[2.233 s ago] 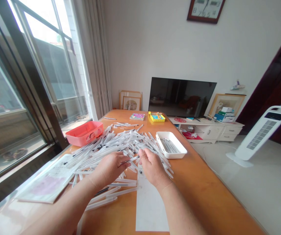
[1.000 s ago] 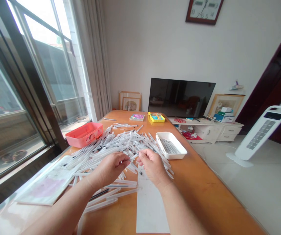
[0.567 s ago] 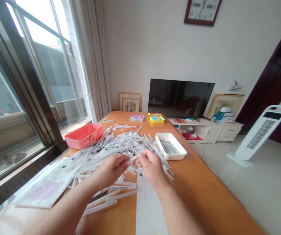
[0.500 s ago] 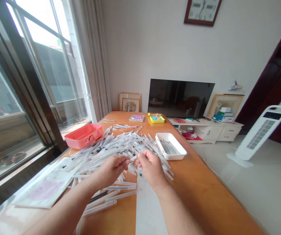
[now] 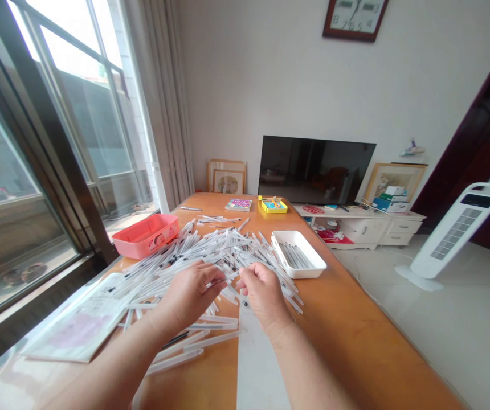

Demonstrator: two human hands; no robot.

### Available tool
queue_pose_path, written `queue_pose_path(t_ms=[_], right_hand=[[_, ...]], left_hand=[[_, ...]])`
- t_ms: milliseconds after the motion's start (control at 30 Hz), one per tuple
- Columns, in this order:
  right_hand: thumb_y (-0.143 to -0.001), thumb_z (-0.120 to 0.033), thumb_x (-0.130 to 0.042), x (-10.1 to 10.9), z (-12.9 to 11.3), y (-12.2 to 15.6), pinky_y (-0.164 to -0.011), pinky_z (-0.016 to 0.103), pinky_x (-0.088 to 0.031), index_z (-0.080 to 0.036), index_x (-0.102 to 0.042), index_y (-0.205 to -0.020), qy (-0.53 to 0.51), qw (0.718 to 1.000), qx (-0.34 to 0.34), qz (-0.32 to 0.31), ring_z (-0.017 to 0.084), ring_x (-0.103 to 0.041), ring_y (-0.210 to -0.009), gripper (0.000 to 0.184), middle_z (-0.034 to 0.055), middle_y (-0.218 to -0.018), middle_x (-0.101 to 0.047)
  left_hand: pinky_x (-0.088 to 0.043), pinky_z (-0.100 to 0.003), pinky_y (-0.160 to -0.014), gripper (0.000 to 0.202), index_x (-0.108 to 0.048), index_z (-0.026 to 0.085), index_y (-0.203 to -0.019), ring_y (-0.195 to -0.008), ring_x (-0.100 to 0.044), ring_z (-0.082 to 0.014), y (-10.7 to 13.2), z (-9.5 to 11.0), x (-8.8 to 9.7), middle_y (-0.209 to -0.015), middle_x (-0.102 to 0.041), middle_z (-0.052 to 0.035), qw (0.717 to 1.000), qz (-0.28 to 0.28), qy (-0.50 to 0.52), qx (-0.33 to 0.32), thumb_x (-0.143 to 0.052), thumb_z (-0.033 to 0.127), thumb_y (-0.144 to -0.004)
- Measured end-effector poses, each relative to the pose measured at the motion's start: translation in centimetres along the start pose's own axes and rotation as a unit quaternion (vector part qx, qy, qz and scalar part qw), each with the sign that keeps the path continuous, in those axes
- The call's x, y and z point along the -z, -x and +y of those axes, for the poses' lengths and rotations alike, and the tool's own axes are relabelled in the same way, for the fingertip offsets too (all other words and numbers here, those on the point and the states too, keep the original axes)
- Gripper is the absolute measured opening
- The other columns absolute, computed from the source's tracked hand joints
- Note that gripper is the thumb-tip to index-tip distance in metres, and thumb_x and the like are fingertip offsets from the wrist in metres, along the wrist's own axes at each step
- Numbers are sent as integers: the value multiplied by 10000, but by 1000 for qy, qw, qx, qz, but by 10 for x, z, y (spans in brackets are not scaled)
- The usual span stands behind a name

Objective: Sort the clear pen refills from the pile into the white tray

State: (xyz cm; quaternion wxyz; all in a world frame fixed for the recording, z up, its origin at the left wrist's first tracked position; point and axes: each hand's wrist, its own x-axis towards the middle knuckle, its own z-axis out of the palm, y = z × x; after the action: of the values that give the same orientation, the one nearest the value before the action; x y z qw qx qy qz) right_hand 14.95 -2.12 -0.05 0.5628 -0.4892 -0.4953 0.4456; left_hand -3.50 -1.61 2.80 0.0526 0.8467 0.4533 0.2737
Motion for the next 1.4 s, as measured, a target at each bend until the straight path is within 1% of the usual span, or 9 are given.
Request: queue_pose_path(t_ms=[233, 333, 433, 533, 633, 733, 833, 1200, 1400], right_hand=[[-870, -460, -646, -3, 2, 1, -574, 234, -398, -186, -597, -742, -5, 1000, 11, -5, 117, -540, -606, 307, -3, -677, -651], [-906, -508, -584, -1, 6, -2, -583, 246, -422, -189, -637, -819, 18, 999, 23, -24, 135, -571, -629, 335, 9, -716, -668], [-950, -472, -500, 8, 15, -12, -675, 285, -473, -206, -696, -1011, 132, 988, 70, -31, 179, -628, -738, 336, 36, -829, -706], [-926, -314, -513, 17, 28, -22, -856, 318, -467, -234, -731, -1099, 341, 930, 131, -47, 227, -647, -989, 290, 70, -1045, -728], [-907, -224, -496, 20, 35, -26, -869, 315, -445, -271, -707, -1215, 487, 862, 118, -77, 238, -648, -1041, 376, 80, -1139, -715], [-921, -211, -463, 16, 35, -24, -805, 317, -428, -298, -673, -1270, 562, 815, 115, -87, 242, -664, -990, 417, 84, -1146, -711], [-921, -233, -478, 13, 32, -22, -758, 315, -403, -297, -692, -1197, 588, 794, 121, -90, 242, -666, -950, 355, 75, -1117, -712], [-863, -233, -561, 18, 36, -27, -704, 292, -361, -234, -671, -936, 567, 815, 104, -53, 207, -630, -872, 132, 56, -996, -687], [-833, -238, -576, 15, 26, -16, -685, 267, -404, -224, -595, -887, 421, 898, 123, -22, 169, -601, -755, 59, 10, -839, -655]], left_hand=[[-374, -272, -684, 295, -626, 218, -766, -728, -566, -174, -1, -5, -4, -731, -641, -13, 997, -37, 70, -14, -444, 308, -979], [-354, -272, -653, 310, -597, 209, -698, -681, -527, -167, -1, -9, -7, -682, -599, -6, 996, -16, 89, 8, -492, 348, -954], [-328, -267, -603, 303, -643, 210, -756, -637, -489, -157, -2, -14, -11, -665, -576, 5, 985, 18, 154, 69, -512, 415, -937], [-318, -259, -575, 328, -664, 197, -800, -602, -464, -143, -4, -20, -13, -656, -570, 13, 957, 46, 256, 131, -532, 475, -915], [-317, -258, -564, 358, -665, 180, -791, -583, -441, -133, -6, -23, -13, -658, -575, 11, 929, 73, 317, 175, -568, 512, -883], [-309, -258, -552, 368, -680, 175, -787, -570, -425, -128, -6, -23, -10, -658, -585, 5, 917, 94, 331, 203, -604, 529, -850], [-308, -256, -546, 369, -690, 174, -786, -559, -418, -123, -7, -22, -7, -658, -592, 3, 909, 108, 337, 219, -625, 535, -831], [-274, -243, -505, 362, -662, 173, -766, -508, -380, -96, -7, -17, -2, -595, -523, 33, 865, 137, 414, 247, -676, 533, -802], [-373, -238, -543, 382, -580, 184, -815, -652, -589, -148, -9, -23, -2, -765, -664, -30, 819, 199, 467, 268, -734, 529, -760]])
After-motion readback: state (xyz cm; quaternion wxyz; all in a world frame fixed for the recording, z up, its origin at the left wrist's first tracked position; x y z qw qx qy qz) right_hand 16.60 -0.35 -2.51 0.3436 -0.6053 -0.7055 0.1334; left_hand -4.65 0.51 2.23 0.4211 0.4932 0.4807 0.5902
